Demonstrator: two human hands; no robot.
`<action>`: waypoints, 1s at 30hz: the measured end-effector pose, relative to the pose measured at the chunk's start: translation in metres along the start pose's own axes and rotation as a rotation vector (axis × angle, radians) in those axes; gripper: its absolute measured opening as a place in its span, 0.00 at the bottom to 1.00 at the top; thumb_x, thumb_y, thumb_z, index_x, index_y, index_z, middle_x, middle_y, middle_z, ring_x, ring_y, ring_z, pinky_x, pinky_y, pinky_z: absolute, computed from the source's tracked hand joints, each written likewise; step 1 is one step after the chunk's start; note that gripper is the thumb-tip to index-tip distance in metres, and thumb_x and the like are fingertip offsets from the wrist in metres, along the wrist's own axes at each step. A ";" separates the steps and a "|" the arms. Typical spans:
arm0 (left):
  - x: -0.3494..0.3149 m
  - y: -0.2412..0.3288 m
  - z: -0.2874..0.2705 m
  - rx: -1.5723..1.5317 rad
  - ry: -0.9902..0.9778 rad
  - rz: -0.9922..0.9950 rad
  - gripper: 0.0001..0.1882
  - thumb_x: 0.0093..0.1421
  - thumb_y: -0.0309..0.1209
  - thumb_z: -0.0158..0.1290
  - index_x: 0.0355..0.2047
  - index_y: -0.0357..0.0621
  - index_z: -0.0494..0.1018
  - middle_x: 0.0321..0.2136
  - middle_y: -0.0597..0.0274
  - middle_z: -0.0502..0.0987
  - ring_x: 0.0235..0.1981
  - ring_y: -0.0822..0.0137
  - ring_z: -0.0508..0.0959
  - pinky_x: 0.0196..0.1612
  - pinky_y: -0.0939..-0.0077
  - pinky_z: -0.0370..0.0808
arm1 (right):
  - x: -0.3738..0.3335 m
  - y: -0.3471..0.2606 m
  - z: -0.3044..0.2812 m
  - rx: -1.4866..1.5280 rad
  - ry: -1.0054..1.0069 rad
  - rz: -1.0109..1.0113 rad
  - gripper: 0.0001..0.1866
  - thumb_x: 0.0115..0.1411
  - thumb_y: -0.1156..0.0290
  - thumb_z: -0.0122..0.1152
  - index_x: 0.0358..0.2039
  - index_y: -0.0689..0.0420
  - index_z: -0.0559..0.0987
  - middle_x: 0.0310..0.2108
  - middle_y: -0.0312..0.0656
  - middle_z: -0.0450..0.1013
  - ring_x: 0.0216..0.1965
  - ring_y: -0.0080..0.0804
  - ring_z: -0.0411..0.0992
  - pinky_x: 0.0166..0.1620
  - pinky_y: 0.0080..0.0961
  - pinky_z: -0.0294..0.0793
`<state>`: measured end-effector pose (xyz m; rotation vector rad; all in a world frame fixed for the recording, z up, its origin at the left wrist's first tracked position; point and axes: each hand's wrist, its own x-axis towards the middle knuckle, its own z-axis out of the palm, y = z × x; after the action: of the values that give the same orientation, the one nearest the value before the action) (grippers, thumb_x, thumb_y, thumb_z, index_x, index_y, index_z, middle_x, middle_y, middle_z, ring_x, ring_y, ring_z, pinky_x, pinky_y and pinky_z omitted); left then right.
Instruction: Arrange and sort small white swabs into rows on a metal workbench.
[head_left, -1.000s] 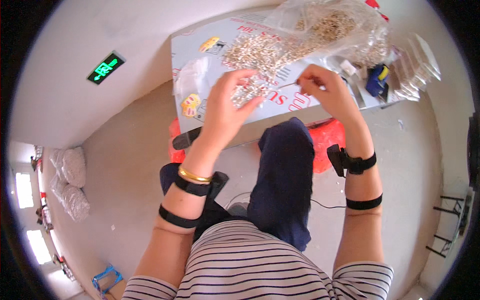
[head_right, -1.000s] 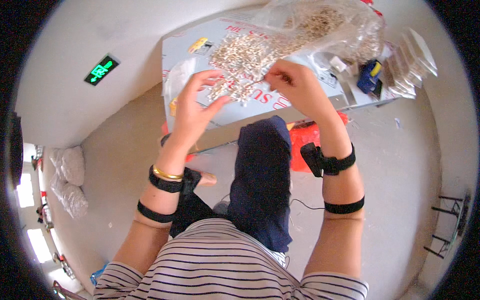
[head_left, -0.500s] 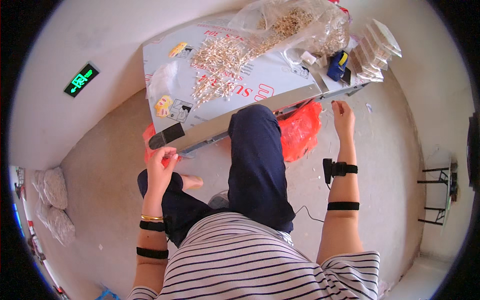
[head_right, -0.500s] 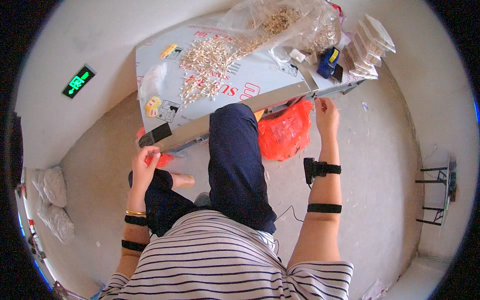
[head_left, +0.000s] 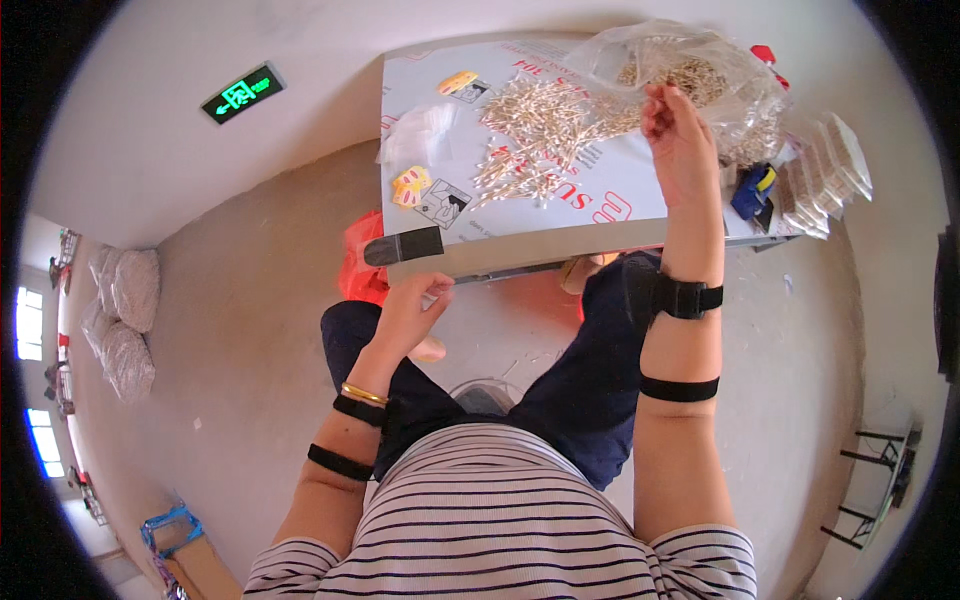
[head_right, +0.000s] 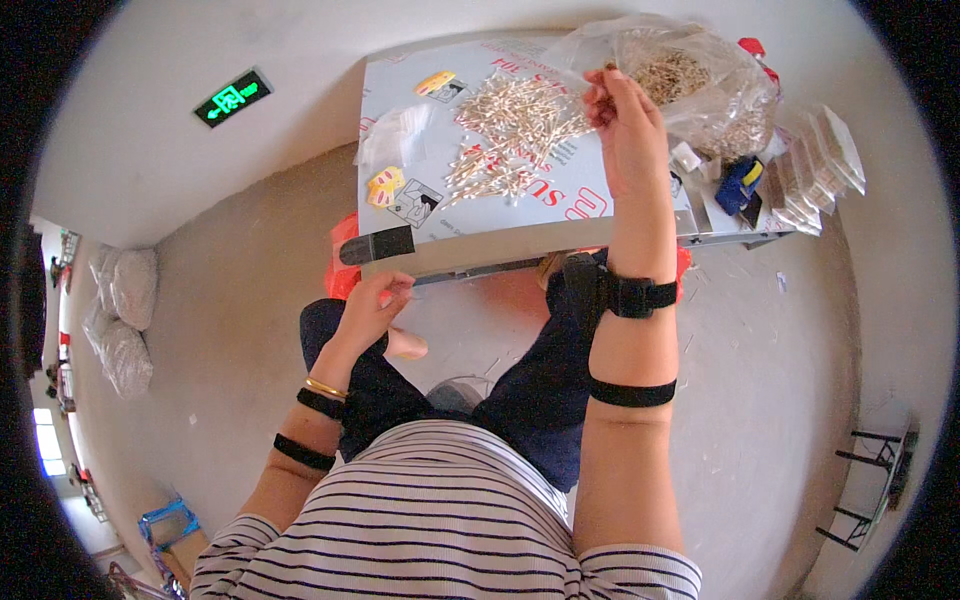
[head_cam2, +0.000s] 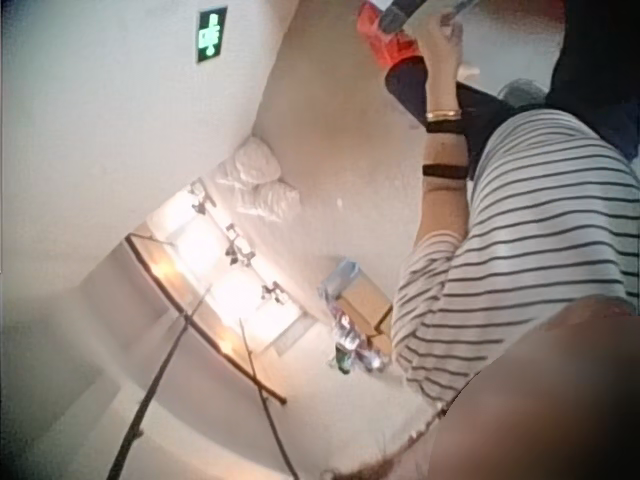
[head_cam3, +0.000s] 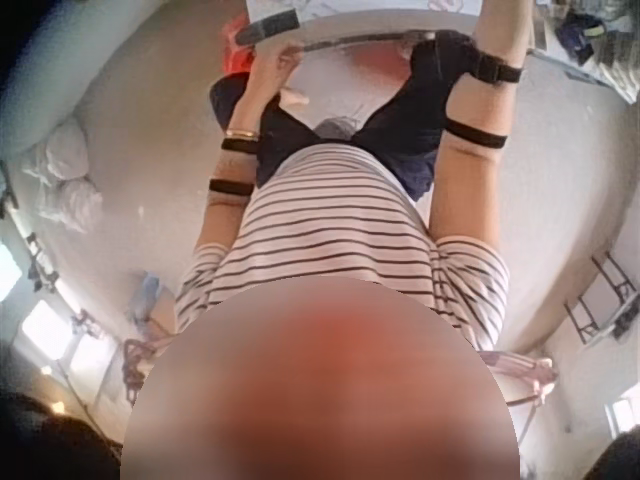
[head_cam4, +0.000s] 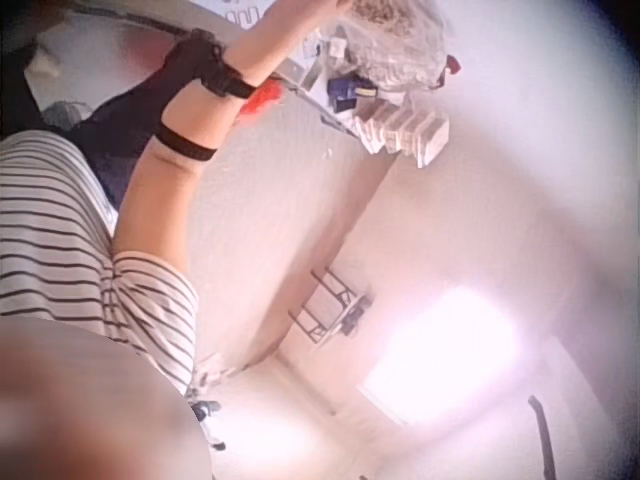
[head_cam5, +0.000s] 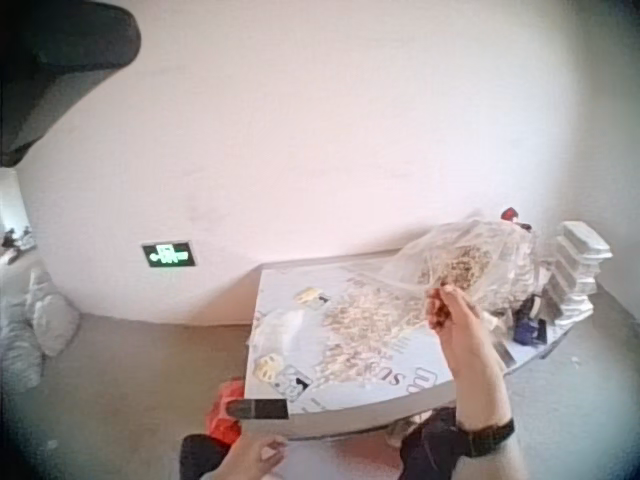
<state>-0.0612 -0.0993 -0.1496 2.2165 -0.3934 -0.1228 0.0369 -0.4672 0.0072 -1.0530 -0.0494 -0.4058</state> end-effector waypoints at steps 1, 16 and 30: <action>0.007 0.000 0.001 0.002 -0.029 -0.007 0.11 0.59 0.27 0.61 0.43 0.41 0.79 0.36 0.53 0.82 0.39 0.58 0.84 0.41 0.67 0.79 | 0.008 0.011 -0.005 0.006 -0.003 0.009 0.14 0.70 0.65 0.56 0.41 0.63 0.82 0.29 0.33 0.75 0.30 0.20 0.68 0.37 0.19 0.66; 0.162 -0.069 0.079 -0.042 -0.107 -0.117 0.21 0.58 0.34 0.61 0.50 0.41 0.72 0.41 0.52 0.79 0.41 0.54 0.81 0.45 0.62 0.77 | 0.044 0.068 -0.010 -0.174 -0.049 0.197 0.14 0.70 0.62 0.55 0.39 0.60 0.83 0.31 0.32 0.76 0.32 0.17 0.69 0.40 0.17 0.68; 0.229 -0.110 0.100 0.168 -0.049 -0.196 0.12 0.53 0.30 0.65 0.36 0.47 0.75 0.37 0.57 0.75 0.40 0.55 0.78 0.43 0.61 0.75 | 0.057 0.094 0.014 -0.248 -0.112 0.258 0.15 0.70 0.61 0.54 0.38 0.59 0.83 0.30 0.31 0.76 0.32 0.17 0.69 0.41 0.17 0.68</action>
<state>0.1587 -0.1838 -0.2872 2.4194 -0.2185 -0.2582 0.1246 -0.4318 -0.0509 -1.3083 0.0374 -0.1199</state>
